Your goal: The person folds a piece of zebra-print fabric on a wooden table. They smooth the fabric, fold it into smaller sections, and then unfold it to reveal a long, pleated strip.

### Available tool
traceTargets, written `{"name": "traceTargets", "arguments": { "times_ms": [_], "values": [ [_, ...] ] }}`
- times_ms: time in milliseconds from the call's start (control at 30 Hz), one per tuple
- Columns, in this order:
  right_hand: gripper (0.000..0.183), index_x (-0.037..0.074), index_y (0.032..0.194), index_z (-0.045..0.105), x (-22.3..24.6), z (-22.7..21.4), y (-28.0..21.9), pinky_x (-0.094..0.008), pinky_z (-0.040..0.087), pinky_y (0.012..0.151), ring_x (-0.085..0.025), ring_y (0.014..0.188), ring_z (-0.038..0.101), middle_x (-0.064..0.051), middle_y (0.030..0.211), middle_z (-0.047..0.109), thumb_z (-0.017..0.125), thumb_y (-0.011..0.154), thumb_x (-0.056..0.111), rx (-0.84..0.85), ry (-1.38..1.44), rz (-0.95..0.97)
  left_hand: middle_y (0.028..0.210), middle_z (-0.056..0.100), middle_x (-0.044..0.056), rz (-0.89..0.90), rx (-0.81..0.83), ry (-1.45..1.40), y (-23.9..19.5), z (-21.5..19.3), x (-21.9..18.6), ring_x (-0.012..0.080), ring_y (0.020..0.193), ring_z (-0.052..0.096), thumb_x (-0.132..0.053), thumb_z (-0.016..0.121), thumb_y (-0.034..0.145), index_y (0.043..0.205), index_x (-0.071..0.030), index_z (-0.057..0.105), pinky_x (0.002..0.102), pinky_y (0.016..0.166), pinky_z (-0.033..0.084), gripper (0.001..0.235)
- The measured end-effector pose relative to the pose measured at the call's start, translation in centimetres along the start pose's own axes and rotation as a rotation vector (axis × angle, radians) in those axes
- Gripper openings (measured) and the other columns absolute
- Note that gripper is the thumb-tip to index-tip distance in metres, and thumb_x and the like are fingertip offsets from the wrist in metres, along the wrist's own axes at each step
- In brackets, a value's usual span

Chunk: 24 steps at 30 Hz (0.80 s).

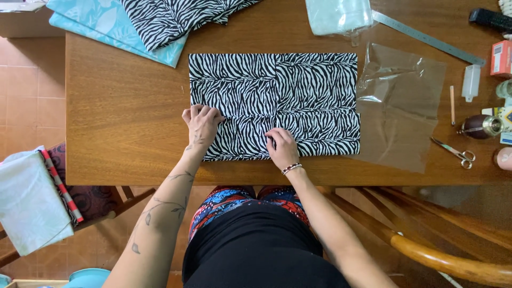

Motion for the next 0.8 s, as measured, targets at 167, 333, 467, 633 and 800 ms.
{"name": "traceTargets", "arguments": {
  "times_ms": [167,333,467,633,800],
  "values": [
    [0.021,0.02,0.113,0.068,3.9,-0.7,0.6,-0.043,0.047,0.102,-0.025,0.121,0.056,-0.004,0.122,0.058,0.065,0.093,0.019,0.057,-0.242,-0.034,0.083,0.059,-0.002,0.028,0.013,0.043,-0.1,-0.1,-0.3,0.023,0.11,0.054,-0.047,0.071,0.086,0.089,-0.023,0.06,0.046,0.103,0.029,0.026],
    [0.063,0.027,0.151,0.042,10.2,-0.1,0.9,-0.061,0.015,0.12,-0.04,0.149,0.024,-0.018,0.157,0.032,0.051,0.098,0.059,0.197,-0.355,-0.147,0.085,0.059,-0.001,0.025,0.046,0.04,0.1,-0.2,-0.4,0.0237,0.112,0.053,-0.044,0.072,0.086,0.092,-0.022,0.061,0.046,0.105,0.029,0.025],
    [0.073,0.035,0.159,0.023,10.6,2.3,0.5,-0.068,0.0,0.118,-0.046,0.153,0.011,-0.017,0.166,0.018,0.025,0.098,0.074,0.212,-0.363,-0.208,0.088,0.057,0.0,0.02,0.001,0.082,-0.4,0.6,-0.1,0.0234,0.112,0.052,-0.049,0.07,0.087,0.095,-0.023,0.061,0.046,0.105,0.028,0.029],
    [0.075,0.039,0.159,0.023,10.3,3.0,-0.1,-0.069,0.0,0.118,-0.046,0.152,0.013,-0.014,0.168,0.016,0.028,0.094,0.076,0.217,-0.401,-0.187,0.112,0.057,0.004,0.05,-0.046,0.113,-2.8,-2.2,-2.6,0.0248,0.125,0.048,-0.047,0.076,0.083,0.117,-0.021,0.06,0.053,0.111,0.023,0.046],
    [0.079,0.043,0.16,0.016,9.6,3.6,0.7,-0.069,-0.002,0.118,-0.045,0.153,0.008,-0.012,0.169,0.011,0.038,0.09,0.073,0.289,-0.371,-0.154,0.165,0.027,0.018,0.167,0.216,0.039,-5.1,-6.2,-4.2,0.0338,0.153,0.023,-0.056,0.042,0.101,0.157,-0.023,0.038,0.058,0.122,0.011,0.064]
  ]
}}
Point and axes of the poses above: each hand's wrist, its own y-axis towards the middle knuckle, its own z-axis out of the palm, x = y × z, the point moved 6 cm from there along y, towards the middle knuckle
